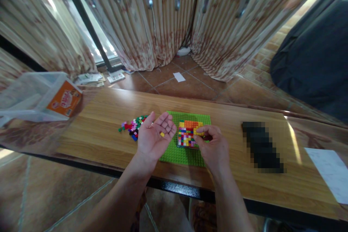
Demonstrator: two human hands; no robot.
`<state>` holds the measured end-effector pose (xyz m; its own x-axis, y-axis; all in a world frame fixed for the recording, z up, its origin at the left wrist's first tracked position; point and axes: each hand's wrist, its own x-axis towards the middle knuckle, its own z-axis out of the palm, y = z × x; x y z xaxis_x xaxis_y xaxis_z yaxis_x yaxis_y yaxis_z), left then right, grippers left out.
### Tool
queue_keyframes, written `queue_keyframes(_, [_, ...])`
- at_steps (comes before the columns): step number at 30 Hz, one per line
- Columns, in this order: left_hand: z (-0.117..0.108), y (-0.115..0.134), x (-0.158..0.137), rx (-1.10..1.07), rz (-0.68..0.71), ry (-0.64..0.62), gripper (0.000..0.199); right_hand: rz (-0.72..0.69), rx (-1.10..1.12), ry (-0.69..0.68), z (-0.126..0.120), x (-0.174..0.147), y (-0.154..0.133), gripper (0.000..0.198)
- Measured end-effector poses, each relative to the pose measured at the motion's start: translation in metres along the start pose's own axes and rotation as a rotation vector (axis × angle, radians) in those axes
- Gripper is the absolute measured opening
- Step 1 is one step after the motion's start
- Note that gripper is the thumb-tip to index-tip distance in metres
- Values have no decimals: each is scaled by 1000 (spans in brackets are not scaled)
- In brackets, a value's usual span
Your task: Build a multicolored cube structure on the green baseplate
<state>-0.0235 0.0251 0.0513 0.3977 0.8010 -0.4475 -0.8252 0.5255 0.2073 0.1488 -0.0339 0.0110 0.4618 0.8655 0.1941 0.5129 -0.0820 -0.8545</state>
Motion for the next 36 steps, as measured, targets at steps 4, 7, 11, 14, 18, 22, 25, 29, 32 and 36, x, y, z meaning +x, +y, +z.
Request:
queue_keyframes(4, [0,-2,0,11,0,-29,38,-49,-22,31,-3,-1,-9,18])
queue_keyframes(7, [3,-4,-2,40,-15,-62,43,-190,7,31,1,-8,-29,11])
queue_keyframes(11, [7,-7,-5,84,-27,-108,49,-320,25,-166,13,-21,-58,14])
queue_keyframes(14, [8,-10,-7,126,-26,-144,54,-336,-9,-260,22,-28,-66,15])
queue_keyframes(18, [7,-14,-6,175,-27,-183,54,-302,-24,-250,27,-30,-65,13])
queue_keyframes(22, [8,-14,-7,192,-24,-210,52,-286,-37,-265,25,-28,-64,15])
queue_keyframes(25, [7,-12,-7,193,-7,-184,48,-255,-26,-197,16,-22,-59,15])
queue_keyframes(29, [3,-11,-3,270,39,-44,34,-207,-33,32,-4,-9,-42,19])
queue_keyframes(32, [0,-13,0,492,177,56,21,-226,-131,58,-15,-2,-33,19])
queue_keyframes(36, [-6,-20,5,868,353,-42,15,-268,-229,-39,-10,-1,-28,21])
